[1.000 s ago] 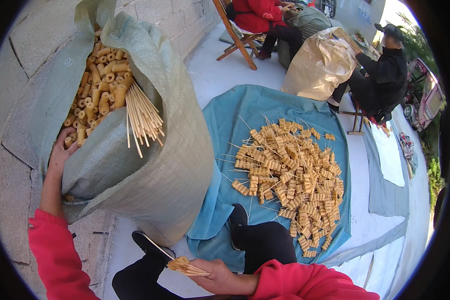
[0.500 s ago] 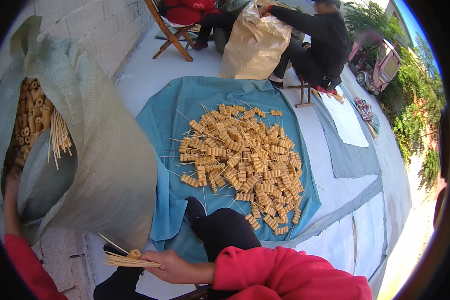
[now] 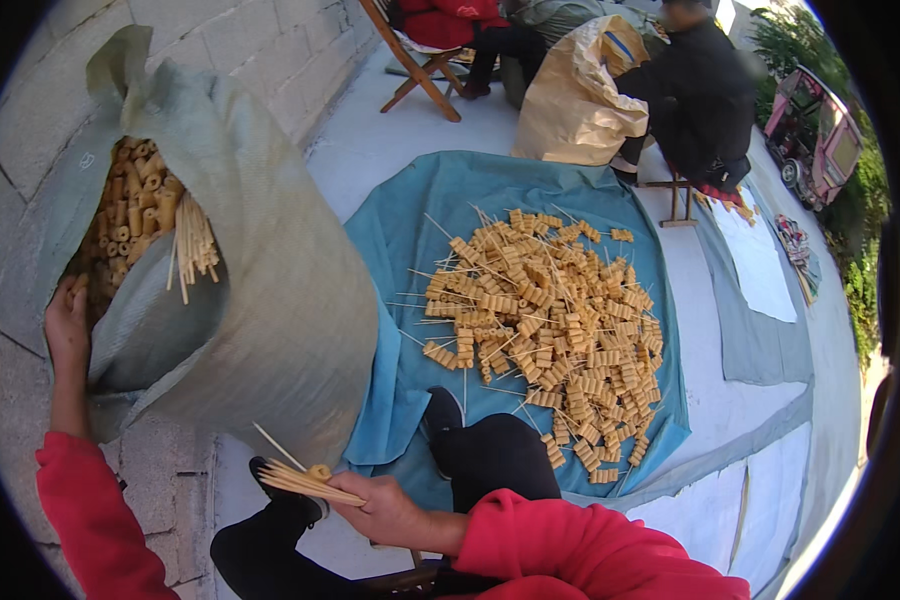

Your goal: The person sits on the ground and repeatedly picks up cylindrical food pieces from a large sack, then threads them onto wooden skewers held in the other hand. Completed skewers are placed onto a blue tarp beside them.

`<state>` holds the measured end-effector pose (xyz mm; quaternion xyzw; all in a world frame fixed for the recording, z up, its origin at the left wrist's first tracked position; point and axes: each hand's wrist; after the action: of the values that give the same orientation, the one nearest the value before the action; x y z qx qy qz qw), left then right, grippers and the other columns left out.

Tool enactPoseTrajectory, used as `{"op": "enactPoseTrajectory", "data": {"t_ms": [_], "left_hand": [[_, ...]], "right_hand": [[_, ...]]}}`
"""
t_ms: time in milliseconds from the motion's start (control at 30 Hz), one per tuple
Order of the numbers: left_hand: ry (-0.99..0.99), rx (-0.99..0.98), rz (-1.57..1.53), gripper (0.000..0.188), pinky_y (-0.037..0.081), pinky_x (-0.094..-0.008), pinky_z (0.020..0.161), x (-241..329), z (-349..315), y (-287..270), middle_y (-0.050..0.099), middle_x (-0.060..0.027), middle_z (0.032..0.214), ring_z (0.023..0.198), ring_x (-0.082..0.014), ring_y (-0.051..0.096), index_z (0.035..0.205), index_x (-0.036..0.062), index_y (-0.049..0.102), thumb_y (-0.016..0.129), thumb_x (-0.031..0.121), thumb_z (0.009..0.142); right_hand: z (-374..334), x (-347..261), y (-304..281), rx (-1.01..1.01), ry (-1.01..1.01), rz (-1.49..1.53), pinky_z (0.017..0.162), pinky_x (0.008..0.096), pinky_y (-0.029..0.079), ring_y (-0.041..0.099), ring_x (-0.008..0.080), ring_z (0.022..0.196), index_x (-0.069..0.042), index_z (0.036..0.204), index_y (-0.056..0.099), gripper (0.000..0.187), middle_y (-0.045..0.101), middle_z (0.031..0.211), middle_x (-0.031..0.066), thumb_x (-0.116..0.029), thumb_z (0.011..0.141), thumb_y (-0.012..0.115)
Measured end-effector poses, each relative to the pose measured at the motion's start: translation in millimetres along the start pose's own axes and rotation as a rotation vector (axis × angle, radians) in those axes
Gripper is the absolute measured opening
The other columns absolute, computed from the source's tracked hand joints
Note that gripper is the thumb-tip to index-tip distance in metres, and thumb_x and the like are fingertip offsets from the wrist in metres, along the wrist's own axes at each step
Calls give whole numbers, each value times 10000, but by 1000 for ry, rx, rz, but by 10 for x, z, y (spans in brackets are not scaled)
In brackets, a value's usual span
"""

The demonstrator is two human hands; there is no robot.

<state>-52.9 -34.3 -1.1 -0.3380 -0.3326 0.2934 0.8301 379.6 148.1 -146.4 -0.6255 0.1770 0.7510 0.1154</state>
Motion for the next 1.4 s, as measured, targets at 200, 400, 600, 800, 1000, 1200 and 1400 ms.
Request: {"op": "enactPoseTrajectory", "data": {"t_ms": [200, 400, 600, 800, 1000, 1200, 1400], "left_hand": [[-84, 114, -700, 279, 371, -172, 472, 1706, -923, -497, 550, 0, 725, 572, -45, 477, 1100, 33, 591, 586, 224, 896], [-1024, -353, -1523, 291, 391, -210, 380, 1874, -2378, -116, 539, -86, 777, 592, -131, 515, 1062, 25, 493, 460, 286, 937], [-1072, -402, -1726, 286, 397, -221, 403, 1591, -2678, 31, 530, -76, 776, 636, -141, 520, 1037, 20, 502, 469, 288, 941], [-1029, -435, -1643, 320, 391, -215, 387, 1527, -2743, 26, 545, -84, 760, 606, -144, 521, 1037, 6, 507, 474, 307, 936], [-899, -433, -1248, 287, 380, -210, 397, 1516, -2767, 12, 565, -90, 722, 521, -120, 493, 1100, -19, 528, 530, 194, 907], [-980, -734, -1243, 320, 382, -198, 439, 1659, -2882, 83, 577, -42, 693, 520, -66, 487, 1111, 22, 592, 617, 236, 874], [-861, -707, -1408, 320, 396, -199, 473, 1712, -2962, 163, 599, -63, 819, 630, -86, 527, 1161, 34, 564, 547, 231, 910]], "right_hand": [[19, -120, -41, -13, 163, 10, 461, 243, 401, 493, 86, 509, 15, 919, 590, 88, 510, 590, 48, -50, 862, 605], [-92, -181, -53, -262, 108, -72, 541, 250, 457, 605, 145, 580, 11, 918, 606, 123, 615, 682, 82, -11, 799, 630], [-110, -40, 14, -352, 232, -104, 545, 244, 453, 599, 134, 580, 0, 936, 611, 158, 614, 686, 92, 6, 778, 622], [-105, -42, 51, -323, 272, -144, 505, 225, 417, 522, 82, 533, 1, 915, 611, 109, 573, 627, 52, -20, 809, 623], [-83, -112, 47, -306, 321, -132, 478, 220, 386, 457, 34, 528, 3, 900, 617, 79, 531, 589, 13, -54, 845, 619], [-108, -169, 106, -204, 296, -131, 460, 234, 357, 427, 47, 514, -9, 876, 628, 119, 485, 566, -11, -116, 891, 577], [-33, -138, 90, -191, 265, -74, 439, 192, 340, 424, 40, 470, 0, 900, 611, 224, 489, 564, -18, -209, 930, 536]]}}
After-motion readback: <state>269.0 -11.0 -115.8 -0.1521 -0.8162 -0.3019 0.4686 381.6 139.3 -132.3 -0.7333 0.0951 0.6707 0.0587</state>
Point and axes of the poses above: each hand's wrist, its own z-axis towards the middle knuckle, its own y-axis out of the palm, x = y × z
